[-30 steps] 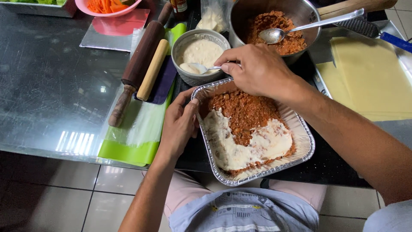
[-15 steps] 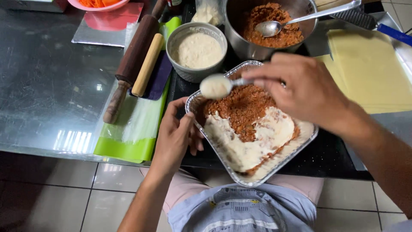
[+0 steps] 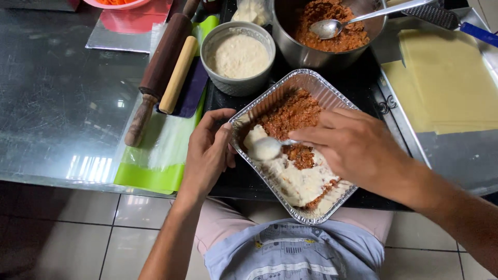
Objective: The recorder is layering meat sauce and white sauce into an aluminum baking dish as part of lasagna preparation.
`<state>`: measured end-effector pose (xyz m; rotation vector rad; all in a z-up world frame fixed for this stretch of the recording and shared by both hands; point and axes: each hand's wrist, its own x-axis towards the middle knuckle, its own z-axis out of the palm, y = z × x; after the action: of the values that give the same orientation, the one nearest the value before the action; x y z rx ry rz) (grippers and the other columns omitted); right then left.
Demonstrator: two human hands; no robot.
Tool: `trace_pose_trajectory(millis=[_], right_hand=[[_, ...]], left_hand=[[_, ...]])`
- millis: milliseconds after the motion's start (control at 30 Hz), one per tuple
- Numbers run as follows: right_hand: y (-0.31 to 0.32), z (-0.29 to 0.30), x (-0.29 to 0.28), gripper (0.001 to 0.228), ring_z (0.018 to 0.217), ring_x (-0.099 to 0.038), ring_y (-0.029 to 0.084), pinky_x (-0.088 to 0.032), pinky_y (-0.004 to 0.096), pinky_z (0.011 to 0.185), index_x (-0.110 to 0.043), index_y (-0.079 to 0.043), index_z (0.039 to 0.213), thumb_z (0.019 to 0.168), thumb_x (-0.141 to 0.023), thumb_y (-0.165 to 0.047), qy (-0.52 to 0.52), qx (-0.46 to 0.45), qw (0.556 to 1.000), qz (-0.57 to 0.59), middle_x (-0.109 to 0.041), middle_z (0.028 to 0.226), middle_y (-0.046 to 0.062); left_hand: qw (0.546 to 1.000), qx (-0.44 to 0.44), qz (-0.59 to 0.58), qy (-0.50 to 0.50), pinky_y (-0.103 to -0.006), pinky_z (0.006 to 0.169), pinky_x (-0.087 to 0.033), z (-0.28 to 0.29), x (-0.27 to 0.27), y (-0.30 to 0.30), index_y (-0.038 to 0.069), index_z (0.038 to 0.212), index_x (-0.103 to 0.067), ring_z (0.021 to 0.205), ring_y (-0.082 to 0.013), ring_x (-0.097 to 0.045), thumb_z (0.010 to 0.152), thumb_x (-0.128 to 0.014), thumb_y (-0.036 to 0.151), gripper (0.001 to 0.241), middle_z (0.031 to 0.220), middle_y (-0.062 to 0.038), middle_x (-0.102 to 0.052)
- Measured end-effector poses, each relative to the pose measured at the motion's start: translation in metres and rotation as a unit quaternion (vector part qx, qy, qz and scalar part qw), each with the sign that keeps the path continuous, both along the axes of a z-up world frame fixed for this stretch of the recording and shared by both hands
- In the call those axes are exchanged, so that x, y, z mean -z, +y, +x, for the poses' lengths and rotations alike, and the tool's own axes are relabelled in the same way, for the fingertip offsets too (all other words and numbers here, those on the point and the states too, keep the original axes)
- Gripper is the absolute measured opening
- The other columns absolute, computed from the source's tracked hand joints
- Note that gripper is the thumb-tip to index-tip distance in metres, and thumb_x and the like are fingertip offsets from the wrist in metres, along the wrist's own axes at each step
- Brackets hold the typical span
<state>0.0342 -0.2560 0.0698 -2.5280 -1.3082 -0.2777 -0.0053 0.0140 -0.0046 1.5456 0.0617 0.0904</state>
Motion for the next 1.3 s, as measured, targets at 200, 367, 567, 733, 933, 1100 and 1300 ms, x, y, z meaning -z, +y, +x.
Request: trace_pose_trajectory(millis=[200, 367, 567, 733, 933, 1100, 1300], right_hand=[[-0.003, 0.004, 0.010, 0.047, 0.059, -0.058, 0.018, -0.053, 0.034, 0.051, -0.072, -0.013, 0.128, 0.083, -0.068, -0.002, 0.017, 0.101, 0.993, -0.055, -0.059, 0.074, 0.004], [-0.009, -0.003, -0.009, 0.039, 0.055, -0.058, 0.018, -0.051, 0.034, 0.047, -0.073, -0.017, 0.127, 0.089, -0.068, -0.011, 0.041, 0.203, 0.976, -0.064, -0.063, 0.075, 0.004], [0.016, -0.009, 0.000, 0.037, 0.055, -0.060, 0.018, -0.051, 0.033, 0.047, -0.074, -0.014, 0.121, 0.086, -0.066, -0.009, 0.009, 0.075, 0.997, -0.022, -0.063, 0.073, 0.004], [0.009, -0.002, -0.003, 0.035, 0.056, -0.061, 0.018, -0.052, 0.032, 0.047, -0.073, -0.013, 0.124, 0.089, -0.067, -0.011, 0.007, 0.121, 0.991, -0.049, -0.066, 0.077, 0.006], [0.005, 0.004, -0.001, 0.026, 0.063, -0.064, 0.018, -0.055, 0.034, 0.056, -0.074, -0.013, 0.119, 0.096, -0.063, -0.016, 0.137, 0.121, 0.983, -0.006, -0.068, 0.082, 0.004], [-0.004, 0.006, -0.013, 0.030, 0.066, -0.064, 0.016, -0.052, 0.037, 0.061, -0.077, -0.019, 0.114, 0.086, -0.066, -0.016, 0.162, 0.073, 0.984, 0.000, -0.069, 0.077, 0.002], [-0.028, 0.008, -0.007, 0.032, 0.065, -0.062, 0.024, -0.052, 0.039, 0.060, -0.076, -0.015, 0.122, 0.091, -0.068, -0.016, 0.040, 0.231, 0.971, -0.055, -0.064, 0.077, 0.008]], left_hand=[[0.999, 0.012, -0.019, 0.025, -0.0204, 0.042, -0.039, -0.003, -0.003, 0.003, 0.004, 0.126, -0.062, 0.049, -0.0052, -0.051, 0.103, -0.054, 0.023, 0.031, 0.071, 0.001, -0.060], [0.999, 0.018, -0.015, 0.035, -0.0205, 0.041, -0.037, -0.002, -0.004, 0.003, 0.004, 0.123, -0.062, 0.049, -0.0052, -0.052, 0.104, -0.054, 0.025, 0.029, 0.069, 0.001, -0.059], [0.999, 0.022, -0.015, 0.040, -0.0202, 0.041, -0.037, -0.003, -0.007, 0.005, 0.004, 0.123, -0.062, 0.049, -0.0051, -0.052, 0.103, -0.054, 0.025, 0.030, 0.070, 0.001, -0.060], [0.999, 0.025, -0.018, 0.043, -0.0200, 0.041, -0.036, -0.005, -0.007, 0.006, 0.005, 0.125, -0.062, 0.049, -0.0047, -0.051, 0.102, -0.054, 0.026, 0.032, 0.069, 0.001, -0.059], [0.999, 0.037, -0.019, 0.032, -0.0203, 0.042, -0.037, -0.002, -0.004, 0.007, 0.003, 0.126, -0.061, 0.049, -0.0054, -0.052, 0.103, -0.054, 0.025, 0.032, 0.069, 0.001, -0.059], [0.997, 0.029, 0.007, 0.075, -0.0212, 0.040, -0.035, 0.002, -0.016, 0.006, 0.007, 0.122, -0.065, 0.047, -0.0061, -0.050, 0.101, -0.054, 0.026, 0.031, 0.069, 0.002, -0.057], [0.975, 0.006, 0.203, -0.092, -0.0269, 0.065, -0.051, 0.026, -0.010, 0.010, 0.004, 0.119, -0.075, 0.073, -0.0077, -0.059, 0.105, -0.061, 0.027, 0.030, 0.084, 0.000, -0.070]])
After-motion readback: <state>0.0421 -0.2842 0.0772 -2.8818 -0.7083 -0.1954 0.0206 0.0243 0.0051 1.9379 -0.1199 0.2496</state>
